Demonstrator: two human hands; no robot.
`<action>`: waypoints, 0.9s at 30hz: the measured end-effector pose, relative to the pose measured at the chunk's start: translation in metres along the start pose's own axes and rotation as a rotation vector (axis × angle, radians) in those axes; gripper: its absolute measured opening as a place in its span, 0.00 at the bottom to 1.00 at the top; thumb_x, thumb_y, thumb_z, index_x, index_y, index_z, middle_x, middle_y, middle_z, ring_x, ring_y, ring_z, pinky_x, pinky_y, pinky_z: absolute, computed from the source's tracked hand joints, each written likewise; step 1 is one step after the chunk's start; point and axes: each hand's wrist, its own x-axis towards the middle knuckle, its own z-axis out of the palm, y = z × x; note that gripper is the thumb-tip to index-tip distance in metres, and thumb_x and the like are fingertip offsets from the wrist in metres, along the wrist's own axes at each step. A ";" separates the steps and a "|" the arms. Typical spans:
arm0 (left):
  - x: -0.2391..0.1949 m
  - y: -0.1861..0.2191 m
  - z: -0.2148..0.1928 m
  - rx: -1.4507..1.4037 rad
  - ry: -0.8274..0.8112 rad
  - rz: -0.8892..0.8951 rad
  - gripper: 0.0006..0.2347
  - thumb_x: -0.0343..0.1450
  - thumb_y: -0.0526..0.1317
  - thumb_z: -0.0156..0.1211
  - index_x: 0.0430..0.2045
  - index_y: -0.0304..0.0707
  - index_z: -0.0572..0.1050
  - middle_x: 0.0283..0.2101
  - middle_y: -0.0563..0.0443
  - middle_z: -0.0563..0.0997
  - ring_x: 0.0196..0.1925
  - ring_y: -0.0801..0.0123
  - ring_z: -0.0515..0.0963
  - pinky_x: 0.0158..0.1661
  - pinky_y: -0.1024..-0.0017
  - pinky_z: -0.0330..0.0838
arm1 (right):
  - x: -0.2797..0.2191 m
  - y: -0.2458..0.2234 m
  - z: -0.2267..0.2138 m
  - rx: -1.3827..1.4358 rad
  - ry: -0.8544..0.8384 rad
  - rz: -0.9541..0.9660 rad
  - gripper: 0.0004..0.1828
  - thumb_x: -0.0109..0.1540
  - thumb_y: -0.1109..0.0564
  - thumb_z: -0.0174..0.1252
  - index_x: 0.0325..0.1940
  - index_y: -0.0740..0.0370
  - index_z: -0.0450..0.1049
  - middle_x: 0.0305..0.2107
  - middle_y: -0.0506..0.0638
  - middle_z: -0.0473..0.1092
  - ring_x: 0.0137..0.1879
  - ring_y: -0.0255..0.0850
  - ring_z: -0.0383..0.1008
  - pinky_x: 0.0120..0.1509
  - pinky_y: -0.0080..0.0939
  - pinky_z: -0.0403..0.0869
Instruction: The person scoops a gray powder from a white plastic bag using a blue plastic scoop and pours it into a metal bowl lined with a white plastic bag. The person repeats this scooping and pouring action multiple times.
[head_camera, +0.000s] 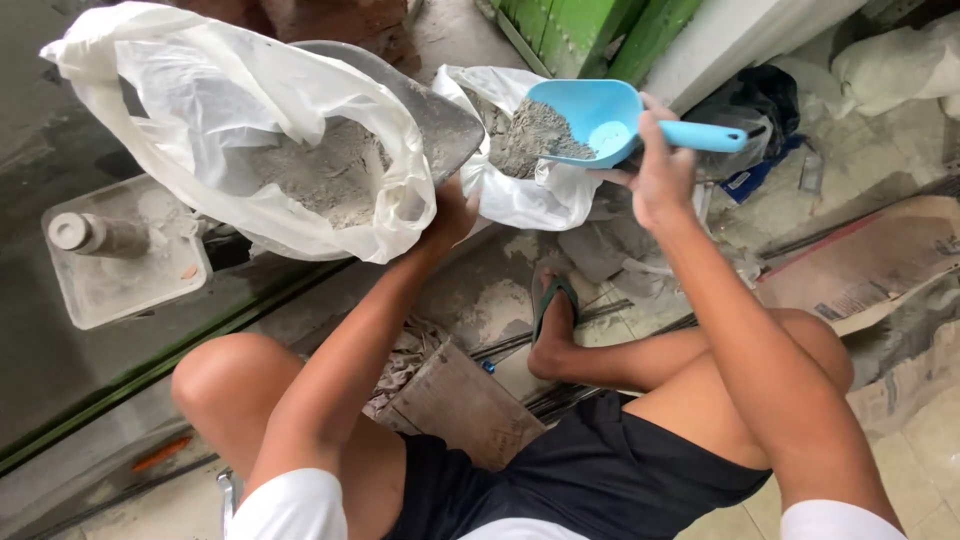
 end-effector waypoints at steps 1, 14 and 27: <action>0.002 -0.003 0.001 -0.010 0.046 0.041 0.17 0.73 0.45 0.57 0.50 0.30 0.71 0.44 0.33 0.79 0.48 0.41 0.79 0.52 0.51 0.71 | 0.012 0.014 0.003 -0.054 -0.005 -0.127 0.24 0.64 0.47 0.57 0.63 0.53 0.74 0.58 0.57 0.69 0.64 0.51 0.73 0.56 0.52 0.83; 0.014 -0.044 0.050 0.199 0.256 0.265 0.12 0.73 0.46 0.60 0.35 0.33 0.77 0.28 0.47 0.80 0.35 0.63 0.84 0.43 0.68 0.74 | 0.017 0.041 0.052 -0.694 -0.397 -0.959 0.16 0.71 0.56 0.58 0.64 0.51 0.76 0.66 0.56 0.59 0.70 0.57 0.63 0.70 0.62 0.70; 0.000 -0.004 -0.002 -0.175 0.191 0.045 0.09 0.72 0.42 0.52 0.34 0.37 0.78 0.31 0.48 0.81 0.36 0.65 0.83 0.45 0.69 0.74 | 0.055 0.039 0.039 -0.708 -0.248 -0.818 0.20 0.72 0.48 0.54 0.66 0.55 0.74 0.61 0.58 0.61 0.68 0.54 0.65 0.70 0.60 0.68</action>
